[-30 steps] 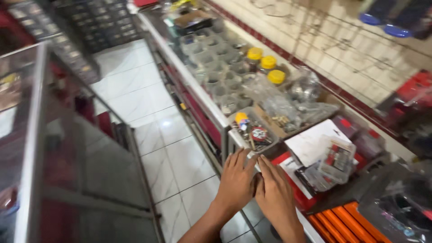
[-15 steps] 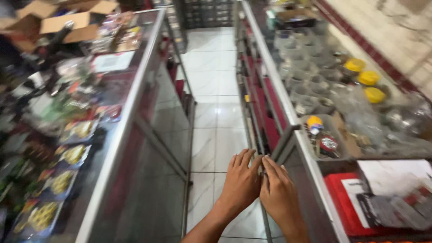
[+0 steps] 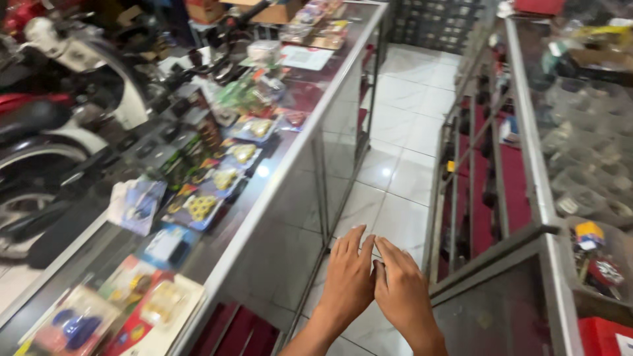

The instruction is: The person picks up small packages of motorcycle parts from a counter, including light bulbs and signal lights, and hangs several of them onto a wall-mounted wire display rack.

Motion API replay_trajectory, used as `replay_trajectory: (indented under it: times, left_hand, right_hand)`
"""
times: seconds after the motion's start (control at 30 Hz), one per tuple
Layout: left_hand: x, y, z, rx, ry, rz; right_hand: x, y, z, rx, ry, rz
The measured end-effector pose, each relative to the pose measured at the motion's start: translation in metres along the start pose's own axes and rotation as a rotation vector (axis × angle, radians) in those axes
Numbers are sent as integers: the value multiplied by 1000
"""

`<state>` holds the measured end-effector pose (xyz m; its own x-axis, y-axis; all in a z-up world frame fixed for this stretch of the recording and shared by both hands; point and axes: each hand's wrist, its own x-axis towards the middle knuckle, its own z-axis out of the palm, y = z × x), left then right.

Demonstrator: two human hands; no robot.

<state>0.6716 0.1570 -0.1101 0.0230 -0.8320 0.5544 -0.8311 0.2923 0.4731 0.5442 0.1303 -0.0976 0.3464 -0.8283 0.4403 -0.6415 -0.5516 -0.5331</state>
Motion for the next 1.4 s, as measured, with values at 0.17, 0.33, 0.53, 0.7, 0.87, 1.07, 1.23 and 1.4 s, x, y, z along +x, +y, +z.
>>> replay_trajectory:
  times: [0.17,0.33,0.53,0.7,0.87,1.07,1.23,1.4]
  left_hand:
    - [-29,-17,-37,60,73,-110]
    - [-60,-26,-78,123,136,-191]
    - [-102,-34,-122,185,216,-264]
    - [-132,-36,-164,199,259,-341]
    - [-145,-33,-196,173,313,-394]
    - [-140,-54,-214,233,382,-445]
    - [-124,-79,-225,354,406,-502]
    - [-102,-100,-237,422,387,-590]
  right_hand:
    - [-7,-41,19,21,-100,-15]
    - [-14,-79,30,32,-142,-137]
    - [-28,-123,46,118,-194,-195]
    - [-33,-162,62,198,-211,-272]
    - [-31,-193,75,308,-252,-350]
    - [-8,-216,97,363,-281,-456]
    - [28,-232,124,432,-341,-548]
    - [66,-233,147,505,-479,-564]
